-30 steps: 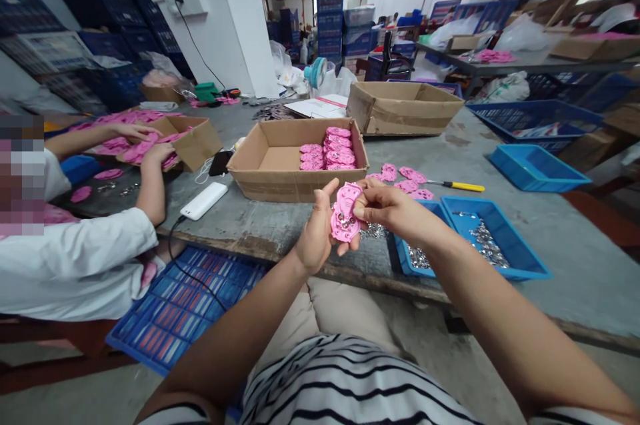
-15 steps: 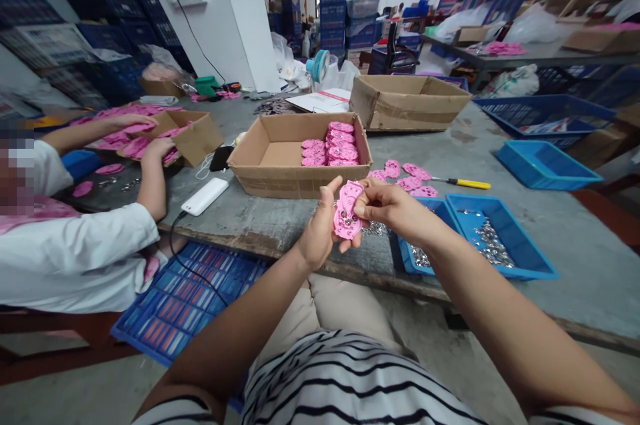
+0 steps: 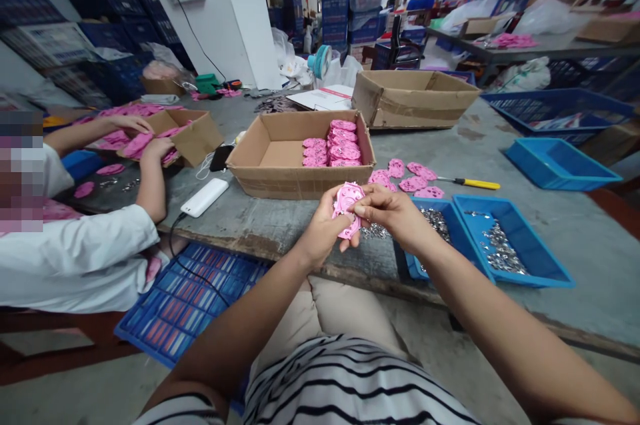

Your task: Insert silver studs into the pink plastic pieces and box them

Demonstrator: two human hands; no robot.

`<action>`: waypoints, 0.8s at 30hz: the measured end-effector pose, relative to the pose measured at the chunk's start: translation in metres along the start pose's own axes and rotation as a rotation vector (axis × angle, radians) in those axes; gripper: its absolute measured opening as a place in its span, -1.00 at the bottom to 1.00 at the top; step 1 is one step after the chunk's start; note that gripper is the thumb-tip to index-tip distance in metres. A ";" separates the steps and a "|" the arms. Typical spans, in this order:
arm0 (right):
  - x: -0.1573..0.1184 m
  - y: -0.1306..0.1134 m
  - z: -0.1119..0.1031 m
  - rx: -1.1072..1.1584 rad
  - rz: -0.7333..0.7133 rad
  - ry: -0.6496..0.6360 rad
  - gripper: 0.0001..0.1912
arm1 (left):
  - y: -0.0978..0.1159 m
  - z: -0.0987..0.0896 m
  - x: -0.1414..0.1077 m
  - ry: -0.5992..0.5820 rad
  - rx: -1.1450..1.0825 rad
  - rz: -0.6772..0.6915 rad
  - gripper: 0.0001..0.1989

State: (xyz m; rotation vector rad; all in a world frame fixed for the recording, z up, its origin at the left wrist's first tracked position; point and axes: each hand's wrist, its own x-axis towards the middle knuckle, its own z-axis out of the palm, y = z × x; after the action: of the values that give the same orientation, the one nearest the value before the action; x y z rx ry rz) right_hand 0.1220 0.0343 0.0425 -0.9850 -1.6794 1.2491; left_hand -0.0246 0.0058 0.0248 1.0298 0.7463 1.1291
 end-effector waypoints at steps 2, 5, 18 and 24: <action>0.001 0.002 -0.001 0.011 -0.011 0.020 -0.71 | 0.000 -0.002 0.003 0.013 0.013 0.002 -0.41; 0.003 0.003 -0.007 0.057 -0.005 0.097 -0.70 | 0.001 -0.005 0.008 0.017 0.044 -0.001 -0.45; 0.001 0.002 -0.104 -0.195 0.192 0.393 -0.49 | 0.103 -0.101 0.148 0.171 0.615 0.048 -0.61; 0.007 0.031 -0.160 -0.429 0.244 0.348 -0.60 | 0.094 -0.154 0.247 0.204 0.943 -0.247 -0.71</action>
State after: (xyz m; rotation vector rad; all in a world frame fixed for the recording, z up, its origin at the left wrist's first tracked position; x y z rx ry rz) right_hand 0.2708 0.1021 0.0430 -1.6052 -1.6092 0.8086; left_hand -0.1251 0.2924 0.0599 1.5435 1.6033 0.6460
